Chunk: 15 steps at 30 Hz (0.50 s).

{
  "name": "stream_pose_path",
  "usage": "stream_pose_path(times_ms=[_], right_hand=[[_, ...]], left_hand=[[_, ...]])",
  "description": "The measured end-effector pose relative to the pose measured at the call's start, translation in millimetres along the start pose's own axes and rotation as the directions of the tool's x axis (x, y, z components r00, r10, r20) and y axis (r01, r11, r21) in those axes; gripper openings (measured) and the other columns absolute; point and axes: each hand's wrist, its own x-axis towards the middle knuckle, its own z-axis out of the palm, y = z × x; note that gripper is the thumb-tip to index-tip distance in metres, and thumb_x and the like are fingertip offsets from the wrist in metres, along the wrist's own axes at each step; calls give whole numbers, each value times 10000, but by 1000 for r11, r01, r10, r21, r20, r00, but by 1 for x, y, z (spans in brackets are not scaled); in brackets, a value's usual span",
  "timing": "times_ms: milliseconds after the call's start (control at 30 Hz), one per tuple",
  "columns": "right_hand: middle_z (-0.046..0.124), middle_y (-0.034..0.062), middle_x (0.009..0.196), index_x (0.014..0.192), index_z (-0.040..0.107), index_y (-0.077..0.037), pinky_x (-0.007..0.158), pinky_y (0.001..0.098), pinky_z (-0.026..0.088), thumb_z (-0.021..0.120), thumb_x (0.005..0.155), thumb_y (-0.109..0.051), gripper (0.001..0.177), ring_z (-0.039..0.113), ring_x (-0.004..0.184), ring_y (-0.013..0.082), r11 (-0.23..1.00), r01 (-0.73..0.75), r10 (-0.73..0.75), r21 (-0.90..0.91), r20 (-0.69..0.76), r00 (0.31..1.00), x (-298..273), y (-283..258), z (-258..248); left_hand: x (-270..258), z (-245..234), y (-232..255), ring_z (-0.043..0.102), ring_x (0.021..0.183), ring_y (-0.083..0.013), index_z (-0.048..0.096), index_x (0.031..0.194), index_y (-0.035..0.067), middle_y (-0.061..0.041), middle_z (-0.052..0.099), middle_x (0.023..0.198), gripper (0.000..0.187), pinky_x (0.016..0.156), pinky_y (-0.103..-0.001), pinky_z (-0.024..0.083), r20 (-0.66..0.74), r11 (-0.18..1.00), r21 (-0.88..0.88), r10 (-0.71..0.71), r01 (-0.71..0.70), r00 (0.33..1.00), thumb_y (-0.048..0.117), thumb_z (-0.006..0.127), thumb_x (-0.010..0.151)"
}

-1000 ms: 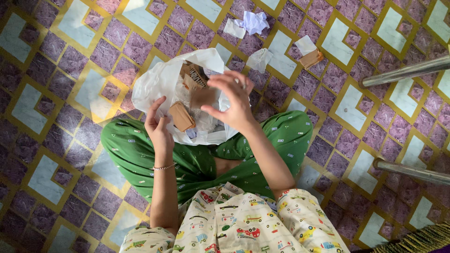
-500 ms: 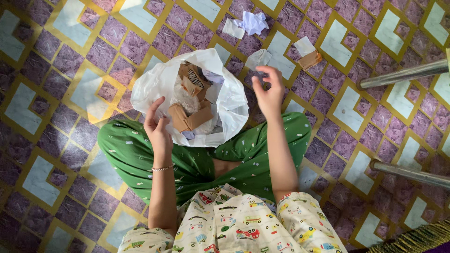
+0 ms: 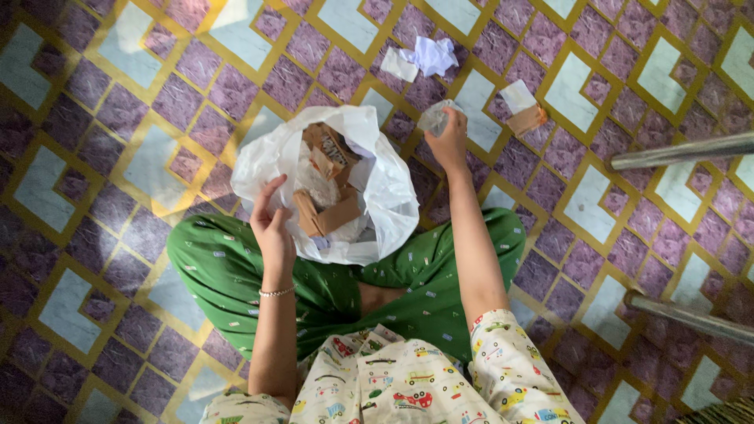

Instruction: The person sits on the floor and packs various pieces of cardboard, paper, and bubble wrap into a white plastic bag. They gather items from the floor and place them into the bag, then tie the bag closed.

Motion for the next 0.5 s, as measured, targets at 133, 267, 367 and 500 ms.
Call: stream_pose_path(times_ms=[133,267,367,500], right_hand=[[287,229,1554,1444,498,-246,1093,575,362,809,797,-248,719,310,1393,483,961,-164,181,-221,60,982,2,-3,18],[208,162,1632,1419,570,-384,1125,651,255,791,837,-330,625,161,1491,474,888,-246,336,-389,182,924,-4,-16,28],[274,81,1636,1415,599,-364,1152,650,244,775,844,-331,599,192,1500,410,887,-173,267,-428,169,949,-8,-16,34],[448,36,1569,1372,649,-225,1076,614,324,765,821,-244,564,328,1447,317,886,-104,178,-451,125,976,-14,-9,37]], left_hand=[[3,1,-2,571,1042,-49,660,1324,0,-14,643,1378,550,793,-193,445,-1,1000,21,-11,11,1000,-88,461,819],[4,-1,-2,548,978,-41,657,1342,4,-6,648,1375,553,775,-194,431,19,1000,21,-9,9,1000,-86,474,828],[5,-1,-4,538,942,-37,659,1353,4,-11,649,1371,559,768,-197,428,27,1000,9,-4,4,1000,-91,480,832],[3,-1,-7,559,973,-25,652,1337,5,-12,647,1380,557,765,-197,440,36,1000,-16,-17,17,999,-95,467,822]])
